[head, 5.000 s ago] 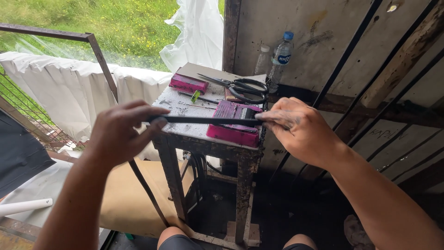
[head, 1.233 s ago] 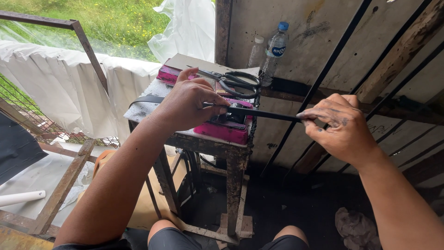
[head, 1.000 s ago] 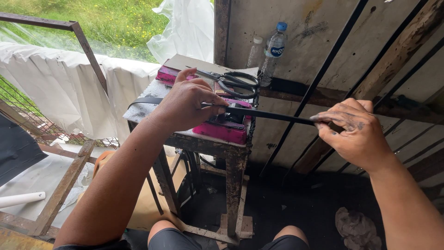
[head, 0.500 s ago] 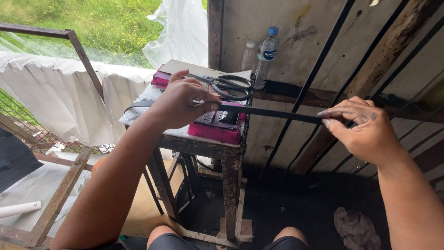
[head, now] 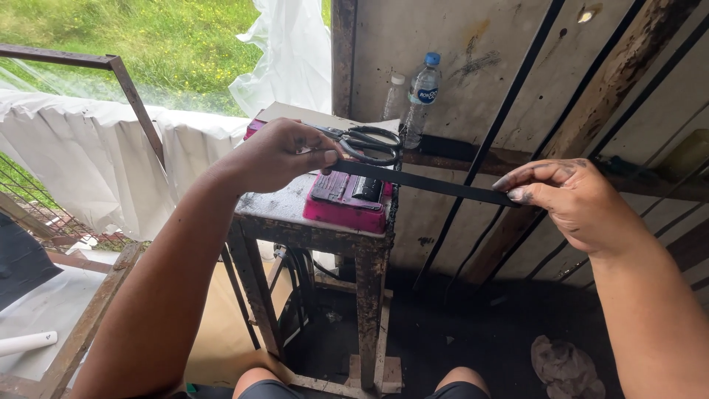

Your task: Applying edge paint to leather strips using a manual applicator and hanging them on a rack to dry.

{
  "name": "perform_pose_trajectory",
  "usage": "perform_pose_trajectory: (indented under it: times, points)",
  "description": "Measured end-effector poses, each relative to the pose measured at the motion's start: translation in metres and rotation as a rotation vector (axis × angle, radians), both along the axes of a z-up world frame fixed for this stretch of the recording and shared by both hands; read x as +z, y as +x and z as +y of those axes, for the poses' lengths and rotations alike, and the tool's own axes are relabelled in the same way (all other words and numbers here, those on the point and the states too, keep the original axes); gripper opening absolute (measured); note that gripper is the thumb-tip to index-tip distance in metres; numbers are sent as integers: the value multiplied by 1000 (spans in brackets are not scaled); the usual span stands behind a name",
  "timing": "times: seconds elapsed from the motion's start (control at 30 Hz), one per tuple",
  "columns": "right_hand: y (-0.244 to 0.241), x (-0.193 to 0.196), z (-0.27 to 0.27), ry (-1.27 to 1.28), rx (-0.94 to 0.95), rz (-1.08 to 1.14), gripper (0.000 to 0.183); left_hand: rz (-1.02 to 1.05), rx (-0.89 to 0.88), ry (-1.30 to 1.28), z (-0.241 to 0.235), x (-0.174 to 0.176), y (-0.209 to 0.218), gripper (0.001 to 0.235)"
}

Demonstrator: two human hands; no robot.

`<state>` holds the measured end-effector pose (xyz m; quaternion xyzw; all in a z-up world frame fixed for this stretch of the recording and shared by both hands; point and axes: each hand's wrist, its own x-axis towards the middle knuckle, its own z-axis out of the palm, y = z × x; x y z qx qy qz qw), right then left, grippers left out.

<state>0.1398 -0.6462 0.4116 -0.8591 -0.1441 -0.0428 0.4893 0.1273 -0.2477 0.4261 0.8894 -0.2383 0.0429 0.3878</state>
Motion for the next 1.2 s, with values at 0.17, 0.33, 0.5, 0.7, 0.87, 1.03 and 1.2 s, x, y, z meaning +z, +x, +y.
perform_pose_trajectory:
  times: [0.17, 0.33, 0.5, 0.7, 0.87, 1.03, 1.2]
  points:
    - [5, -1, 6, -224, 28, 66, 20, -111, -39, 8, -2, -4, -5, 24]
    - [-6, 14, 33, -500, 63, 39, 28, -264, -34, 142, -14, -8, -5, 22]
    - [-11, 12, 65, -364, 365, -403, 19, -407, -119, 97, -32, -12, -7, 22]
    - [-7, 9, 105, -467, 477, -743, 10, -457, -121, 129, -36, -14, -10, 21]
    - [5, 2, 110, -705, 274, -741, 15, -445, 5, 238, -15, -16, -10, 25]
    - [18, -5, 109, -757, 254, -643, 18, -409, 122, 230, 43, -31, 4, 27]
    - [25, -14, 115, -678, 287, -613, 17, -429, 222, 215, 71, -39, 5, 22]
